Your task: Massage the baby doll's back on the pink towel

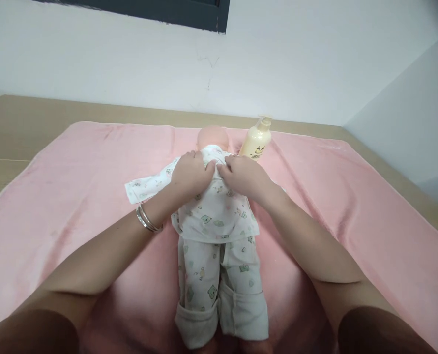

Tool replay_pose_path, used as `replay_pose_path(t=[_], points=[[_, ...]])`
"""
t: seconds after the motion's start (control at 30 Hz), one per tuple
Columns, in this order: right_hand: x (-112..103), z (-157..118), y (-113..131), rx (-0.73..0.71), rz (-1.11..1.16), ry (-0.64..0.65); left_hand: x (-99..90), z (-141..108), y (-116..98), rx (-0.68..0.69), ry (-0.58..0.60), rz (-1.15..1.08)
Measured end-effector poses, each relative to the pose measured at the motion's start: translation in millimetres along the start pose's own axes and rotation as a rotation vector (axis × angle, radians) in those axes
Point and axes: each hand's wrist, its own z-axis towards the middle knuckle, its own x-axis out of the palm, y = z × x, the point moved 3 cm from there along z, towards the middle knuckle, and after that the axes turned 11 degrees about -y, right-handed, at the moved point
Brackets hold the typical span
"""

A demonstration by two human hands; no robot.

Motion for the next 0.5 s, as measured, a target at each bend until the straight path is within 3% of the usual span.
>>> replay_pose_path(t=[0.13, 0.33, 0.5], points=[[12, 12, -8, -0.012, 0.029, -0.029, -1.2, -10, -11, 0.083, -0.024, 0.088], [19, -7, 11, -0.120, -0.110, -0.102, 3.7, 8, 3, -0.014, 0.026, -0.096], [18, 11, 0, -0.081, 0.117, -0.114, -0.6, -10, -12, 0.332, 0.000, 0.109]])
